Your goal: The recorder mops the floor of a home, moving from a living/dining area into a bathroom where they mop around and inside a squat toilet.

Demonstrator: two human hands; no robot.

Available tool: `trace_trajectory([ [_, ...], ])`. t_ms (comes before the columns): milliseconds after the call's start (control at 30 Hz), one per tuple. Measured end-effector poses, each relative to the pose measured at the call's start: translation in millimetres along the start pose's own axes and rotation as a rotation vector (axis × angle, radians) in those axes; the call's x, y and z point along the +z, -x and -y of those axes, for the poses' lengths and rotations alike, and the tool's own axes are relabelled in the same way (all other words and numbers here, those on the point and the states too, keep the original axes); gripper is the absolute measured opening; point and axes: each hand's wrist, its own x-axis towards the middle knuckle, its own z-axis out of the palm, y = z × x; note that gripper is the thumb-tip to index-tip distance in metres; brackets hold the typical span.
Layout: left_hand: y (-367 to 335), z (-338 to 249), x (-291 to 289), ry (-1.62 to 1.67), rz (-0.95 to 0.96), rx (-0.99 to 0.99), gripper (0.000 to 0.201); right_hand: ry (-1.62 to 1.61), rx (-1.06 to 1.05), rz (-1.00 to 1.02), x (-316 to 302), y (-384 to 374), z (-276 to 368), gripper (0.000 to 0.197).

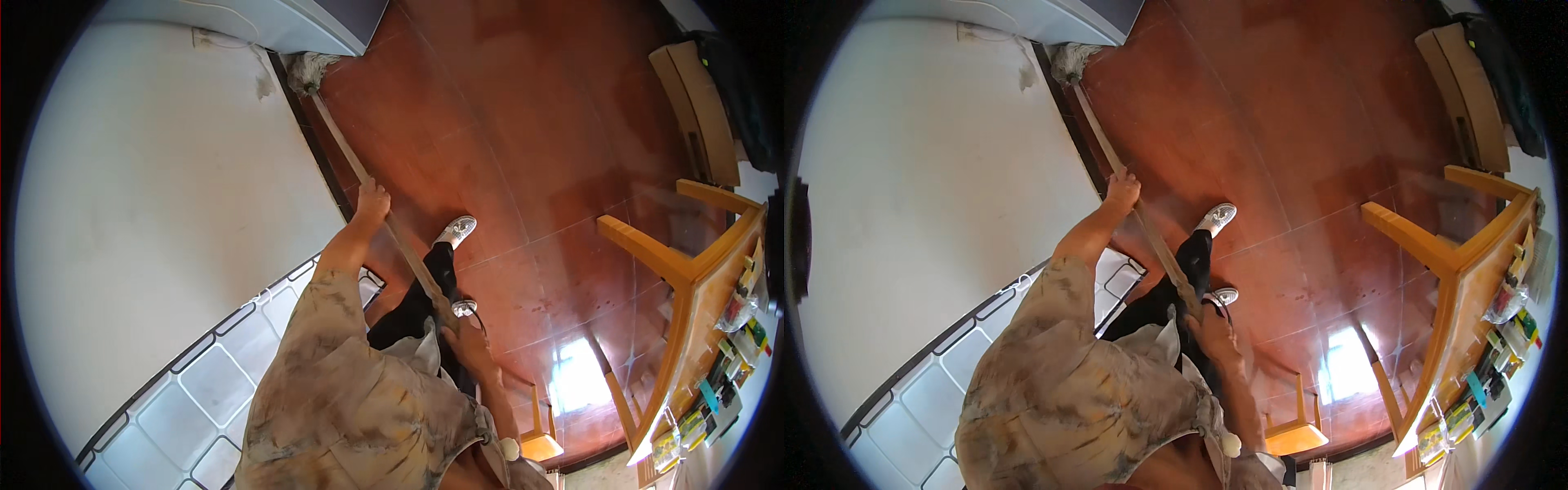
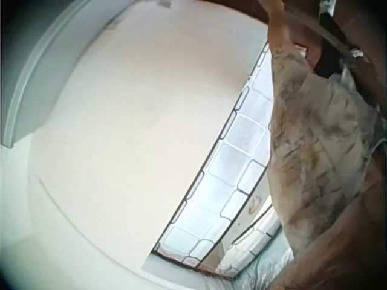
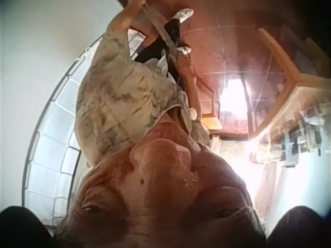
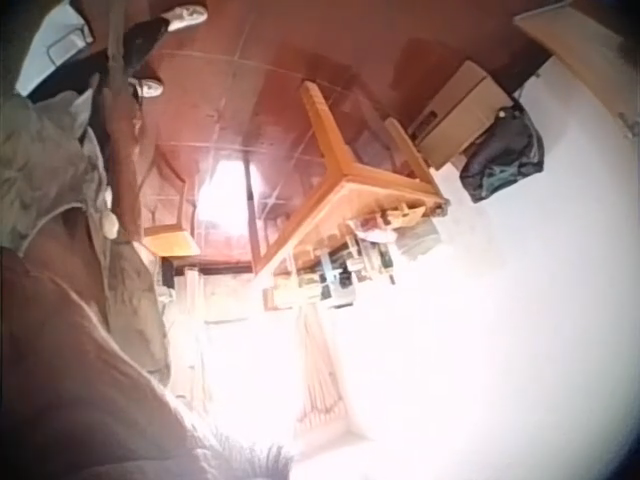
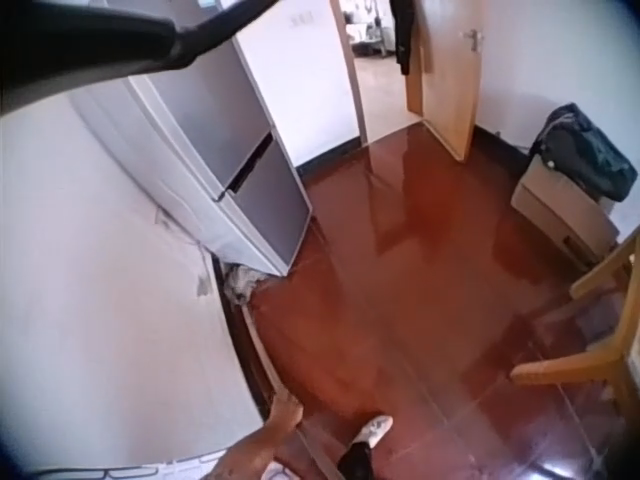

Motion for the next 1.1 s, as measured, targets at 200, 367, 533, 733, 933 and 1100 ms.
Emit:
trace_trajectory([
  [200, 47, -105, -48, 0.17, 0.19, 0.478, 0.02, -0.161, 0.005, -0.062, 21, 96, -109, 0.043],
  [367, 133, -220, -77, 0.26, 0.35, 0.664, 0.022, -0.247, 0.113, -0.094, 51, 209, -206, 0.033],
  [533, 229, -347, -128, 0.502, 0.321, 0.991, 0.031, -0.332, 0.427, -0.184, 105, 351, -326, 0.035],
  [733, 344, -473, -196, 0.69, 0.363, 1.26, 0.017, -0.426, 0.58, -0.217, 240, 555, -447, 0.033],
  [933, 412, -512, -194, 0.669, 0.346, 1.443, 0.009, -1.076, 0.987, -0.132, 274, 610, -362, 0.044],
  [1100, 397, -506, -196, 0.441, 0.483, 1.654, 0.007, -1.496, 0.969, -0.261, 301, 580, -305, 0.042],
])
